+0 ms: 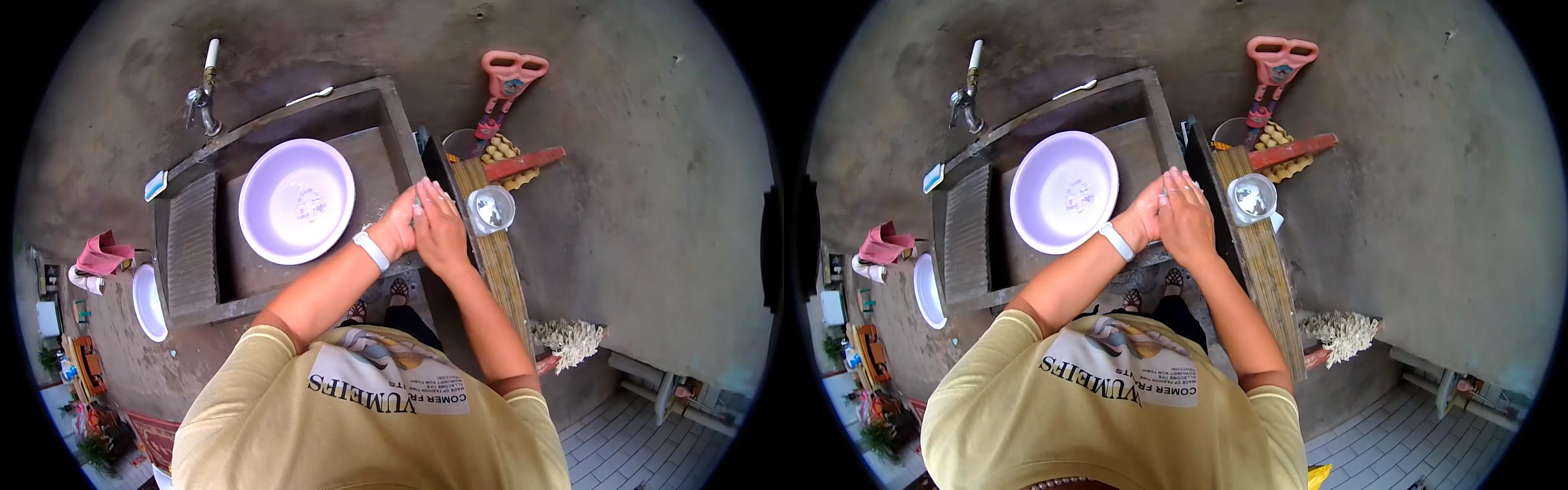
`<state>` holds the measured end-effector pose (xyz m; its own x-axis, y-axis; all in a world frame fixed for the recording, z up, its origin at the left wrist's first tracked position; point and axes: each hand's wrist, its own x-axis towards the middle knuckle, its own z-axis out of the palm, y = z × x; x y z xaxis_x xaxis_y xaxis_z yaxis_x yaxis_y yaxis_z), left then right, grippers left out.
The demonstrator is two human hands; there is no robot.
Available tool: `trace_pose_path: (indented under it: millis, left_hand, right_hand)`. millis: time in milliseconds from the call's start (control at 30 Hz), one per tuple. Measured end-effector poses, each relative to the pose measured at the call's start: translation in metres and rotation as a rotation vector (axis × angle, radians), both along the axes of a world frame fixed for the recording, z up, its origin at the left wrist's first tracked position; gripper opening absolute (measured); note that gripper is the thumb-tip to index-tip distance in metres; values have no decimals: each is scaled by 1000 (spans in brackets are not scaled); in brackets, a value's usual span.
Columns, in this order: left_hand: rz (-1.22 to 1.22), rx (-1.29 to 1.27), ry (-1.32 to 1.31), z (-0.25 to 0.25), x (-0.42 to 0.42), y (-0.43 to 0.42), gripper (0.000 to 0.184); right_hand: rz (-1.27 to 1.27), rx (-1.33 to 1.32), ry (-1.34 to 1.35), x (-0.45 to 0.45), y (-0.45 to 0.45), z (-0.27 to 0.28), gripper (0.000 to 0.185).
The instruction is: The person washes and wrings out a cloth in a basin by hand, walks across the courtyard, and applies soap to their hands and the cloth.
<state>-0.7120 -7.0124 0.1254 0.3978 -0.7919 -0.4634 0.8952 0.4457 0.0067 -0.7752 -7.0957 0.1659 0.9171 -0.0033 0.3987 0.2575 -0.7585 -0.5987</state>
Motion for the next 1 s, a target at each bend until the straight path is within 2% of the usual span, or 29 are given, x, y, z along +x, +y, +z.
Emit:
trace_pose_path:
  millis: [100, 133, 167, 233, 300, 367, 433, 567, 633, 700, 800, 867, 933, 967, 1000]
  left_hand:
    - [39, -43, -64, 5, -10, -7, 24]
    - [56, 74, -3, 9, -13, -5, 24]
    - [57, 75, -1, 9, -12, -5, 24]
    - [36, 187, -42, 8, -12, 0, 25]
    - [60, 223, -47, 3, -9, 8, 24]
    - [23, 181, 16, -1, -9, 14, 23]
    - [7, 192, 39, -10, -11, 17, 24]
    - [9, 23, 95, -22, -20, 22, 33]
    - [33, 165, 133, -6, -24, 23, 33]
    - [38, 230, 132, 6, -26, 26, 33]
    - [34, 175, 138, 5, -28, 26, 29]
    - [42, 137, 126, -4, -29, 26, 27]
    - [66, 130, 143, -17, -28, 23, 26]
    - [68, 114, 134, -24, -29, 23, 27]
    - [71, 136, 138, -20, -30, 24, 27]
  right_hand:
    - [-60, 22, 59, 5, -4, -12, 31]
    - [-31, 106, 72, 5, -8, -13, 34]
    - [-30, 107, 73, 6, -15, -13, 34]
    - [-116, 329, 161, 6, -37, -13, 31]
    - [-311, 202, 218, 10, -70, -15, 27]
    - [-312, -16, 406, 20, -109, -36, 24]
    - [-253, -192, 747, 36, -136, -62, 25]
    - [-197, -244, 926, 68, -178, -171, 22]
    - [-174, -412, 1027, 76, -164, -149, 27]
    - [-11, -592, 1149, 83, -159, -140, 32]
    - [48, -790, 1180, 90, -163, -158, 33]
    - [-40, -703, 1174, 93, -172, -176, 35]
    - [-198, -421, 1154, 94, -184, -199, 37]
    - [-331, -110, 1133, 94, -191, -219, 38]
    - [-477, 334, 1085, 92, -198, -239, 39]
